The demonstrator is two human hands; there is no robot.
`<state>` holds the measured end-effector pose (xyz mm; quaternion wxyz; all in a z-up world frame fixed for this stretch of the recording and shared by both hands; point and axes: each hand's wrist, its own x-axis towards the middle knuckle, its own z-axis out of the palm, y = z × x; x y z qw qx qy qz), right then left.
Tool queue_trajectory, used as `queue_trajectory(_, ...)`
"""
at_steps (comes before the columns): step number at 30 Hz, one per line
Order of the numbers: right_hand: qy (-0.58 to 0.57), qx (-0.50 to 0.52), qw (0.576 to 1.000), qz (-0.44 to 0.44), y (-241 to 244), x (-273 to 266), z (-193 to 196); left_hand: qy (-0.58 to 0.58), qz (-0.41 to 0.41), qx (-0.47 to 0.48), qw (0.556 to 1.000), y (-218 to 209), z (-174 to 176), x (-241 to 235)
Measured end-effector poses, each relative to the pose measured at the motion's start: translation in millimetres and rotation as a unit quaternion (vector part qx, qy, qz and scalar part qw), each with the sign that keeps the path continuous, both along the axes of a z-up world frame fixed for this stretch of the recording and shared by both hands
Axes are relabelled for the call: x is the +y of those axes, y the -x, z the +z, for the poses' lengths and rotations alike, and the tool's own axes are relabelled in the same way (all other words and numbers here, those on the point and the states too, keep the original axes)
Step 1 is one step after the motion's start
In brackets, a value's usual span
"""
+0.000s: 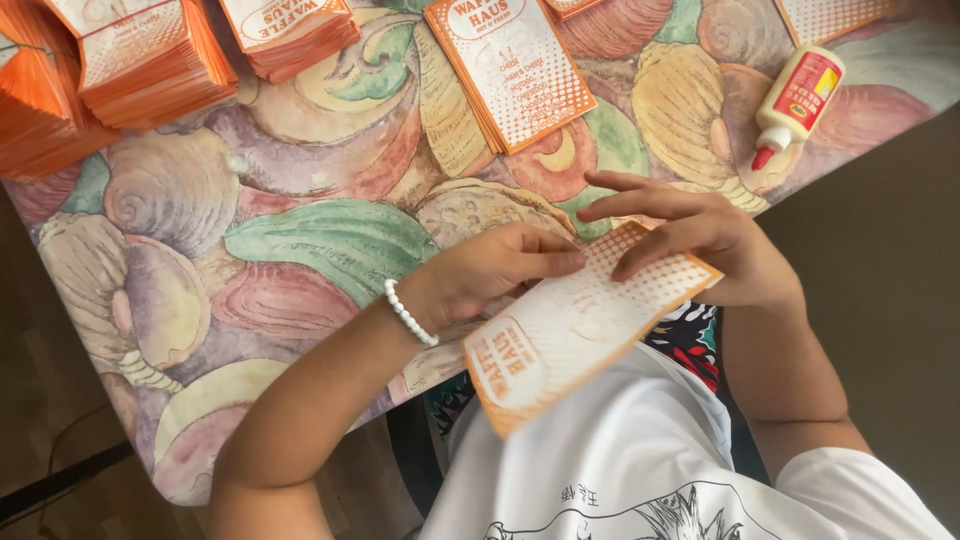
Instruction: Folding paper bags and applying glue from a bottle to seal the edges at a fast pace.
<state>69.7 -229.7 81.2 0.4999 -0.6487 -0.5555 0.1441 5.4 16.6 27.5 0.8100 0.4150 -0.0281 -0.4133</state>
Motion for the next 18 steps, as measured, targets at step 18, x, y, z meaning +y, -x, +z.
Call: queue_trajectory(18, -0.163, 0.148, 0.879, -0.423, 28, 19, -26, -0.033, 0.370, -0.153, 0.916, 23, 10, -26)
